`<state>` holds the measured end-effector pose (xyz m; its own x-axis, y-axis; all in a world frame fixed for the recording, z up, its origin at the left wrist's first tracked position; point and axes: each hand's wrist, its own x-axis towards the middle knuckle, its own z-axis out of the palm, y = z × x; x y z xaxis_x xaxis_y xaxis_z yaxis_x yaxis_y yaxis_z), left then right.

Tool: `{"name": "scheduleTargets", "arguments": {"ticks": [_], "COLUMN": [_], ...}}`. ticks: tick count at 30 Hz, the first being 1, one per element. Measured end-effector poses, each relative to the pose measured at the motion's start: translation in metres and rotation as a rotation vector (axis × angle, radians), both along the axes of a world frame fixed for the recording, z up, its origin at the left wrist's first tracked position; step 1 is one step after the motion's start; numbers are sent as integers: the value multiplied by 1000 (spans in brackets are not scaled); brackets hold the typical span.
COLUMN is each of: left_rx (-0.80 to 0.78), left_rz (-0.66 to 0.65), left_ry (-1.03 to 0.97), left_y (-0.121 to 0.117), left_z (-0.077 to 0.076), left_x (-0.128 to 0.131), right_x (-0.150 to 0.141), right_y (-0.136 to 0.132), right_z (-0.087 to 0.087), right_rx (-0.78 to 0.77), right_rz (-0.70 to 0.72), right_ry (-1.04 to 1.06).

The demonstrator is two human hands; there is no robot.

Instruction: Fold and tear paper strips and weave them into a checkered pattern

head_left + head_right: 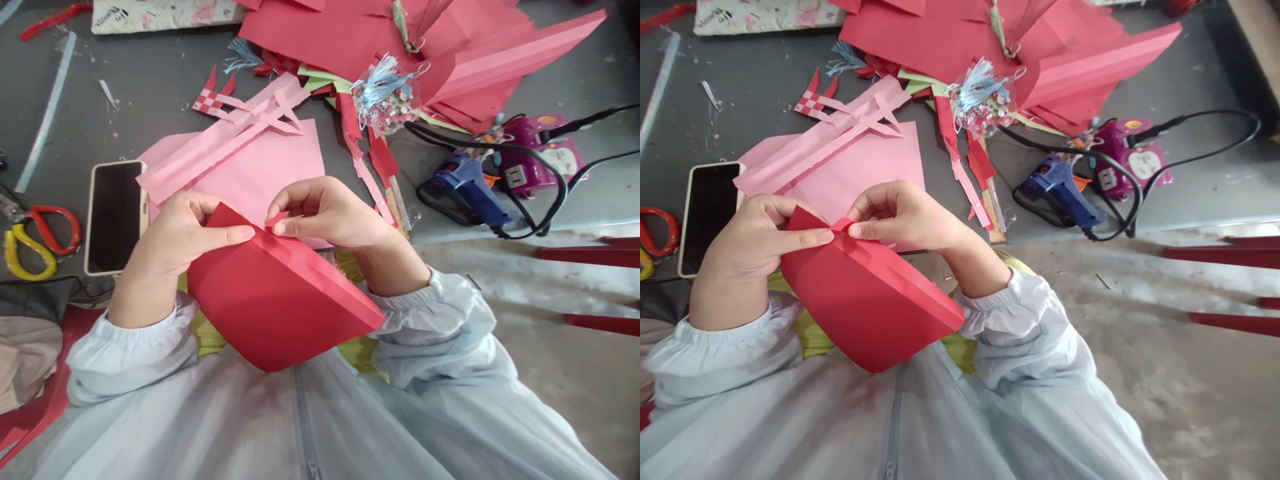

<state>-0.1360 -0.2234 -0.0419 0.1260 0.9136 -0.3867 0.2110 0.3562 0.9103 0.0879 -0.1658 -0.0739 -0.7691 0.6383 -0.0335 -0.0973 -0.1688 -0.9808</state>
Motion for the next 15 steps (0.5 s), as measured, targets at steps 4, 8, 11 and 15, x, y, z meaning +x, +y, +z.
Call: {"name": "scheduleTargets", "arguments": {"ticks": [4, 8, 11, 15], "left_rx": [41, 46, 62, 58], "left_rz": [27, 31, 37, 56], "left_ry": [35, 90, 107, 98], "left_y": [1, 2, 2, 2], "left_z": [-3, -4, -5, -5], "left_x": [0, 0, 0, 1], "right_x": [0, 0, 0, 0], "right_y": [1, 0, 0, 1], "right_z": [-3, -2, -2, -2], "right_rx": [-14, -6, 31, 123], "right_rz": [7, 3, 12, 28], "right_ry": [-24, -51, -52, -1]}}
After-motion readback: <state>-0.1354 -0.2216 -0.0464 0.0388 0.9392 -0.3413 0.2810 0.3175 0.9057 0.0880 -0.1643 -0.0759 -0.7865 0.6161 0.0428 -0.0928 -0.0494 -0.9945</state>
